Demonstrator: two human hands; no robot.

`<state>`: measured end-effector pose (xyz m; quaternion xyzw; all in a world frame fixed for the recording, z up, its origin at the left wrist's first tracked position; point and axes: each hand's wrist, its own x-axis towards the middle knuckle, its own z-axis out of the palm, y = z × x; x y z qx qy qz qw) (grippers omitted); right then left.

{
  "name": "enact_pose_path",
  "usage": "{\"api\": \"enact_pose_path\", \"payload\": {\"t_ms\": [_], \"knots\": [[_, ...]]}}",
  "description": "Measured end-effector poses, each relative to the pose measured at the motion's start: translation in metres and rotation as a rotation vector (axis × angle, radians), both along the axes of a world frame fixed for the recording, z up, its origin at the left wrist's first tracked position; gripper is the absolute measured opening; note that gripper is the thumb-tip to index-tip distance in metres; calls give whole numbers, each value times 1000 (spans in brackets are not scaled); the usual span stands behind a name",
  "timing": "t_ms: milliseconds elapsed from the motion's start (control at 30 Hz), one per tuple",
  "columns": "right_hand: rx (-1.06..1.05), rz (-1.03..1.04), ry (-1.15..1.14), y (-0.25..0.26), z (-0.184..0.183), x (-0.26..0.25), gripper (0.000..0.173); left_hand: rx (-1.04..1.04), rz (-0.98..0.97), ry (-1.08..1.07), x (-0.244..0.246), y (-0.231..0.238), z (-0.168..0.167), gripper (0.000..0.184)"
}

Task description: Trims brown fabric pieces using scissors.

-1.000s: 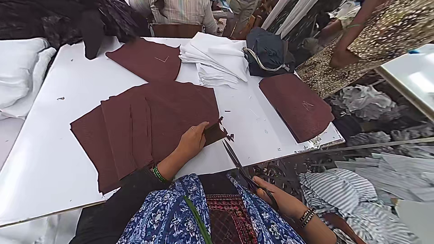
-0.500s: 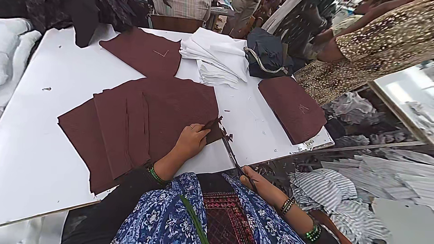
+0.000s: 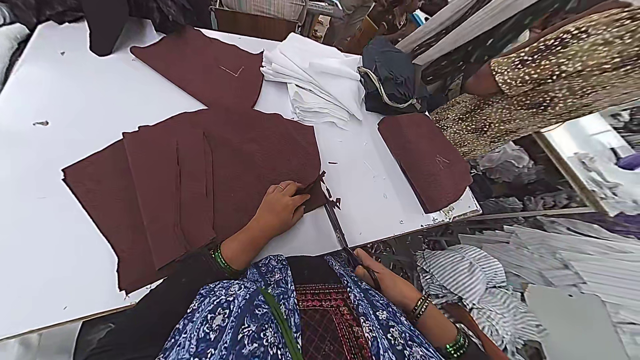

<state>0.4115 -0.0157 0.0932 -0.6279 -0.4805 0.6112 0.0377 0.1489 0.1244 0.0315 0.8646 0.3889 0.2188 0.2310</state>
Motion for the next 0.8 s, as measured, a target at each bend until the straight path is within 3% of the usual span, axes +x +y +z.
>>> {"api": "enact_pose_path", "payload": {"t_ms": [67, 100, 267, 400, 500, 600, 733, 800], "knots": [[-4, 34, -4, -1, 2, 0, 104, -8, -16, 24, 0, 1, 0, 32], [3, 32, -14, -1, 3, -1, 106, -11, -17, 29, 0, 1, 0, 32], [39, 3, -72, 0, 3, -4, 90, -40, -15, 18, 0, 2, -1, 32], [117, -72, -74, -5, -3, -7, 65, -29, -8, 16, -1, 2, -3, 33], [139, -102, -81, -10, -3, -10, 56, -42, -12, 15, -1, 2, -2, 33], [98, -82, -86, -11, -2, -5, 60, -36, -8, 7, 0, 2, -3, 33], [8, -11, -79, -5, 1, 1, 87, -37, -4, 11, -1, 2, -3, 33], [15, -12, -73, 0, 0, 0, 88, -32, -6, 8, 0, 2, -4, 33]]}}
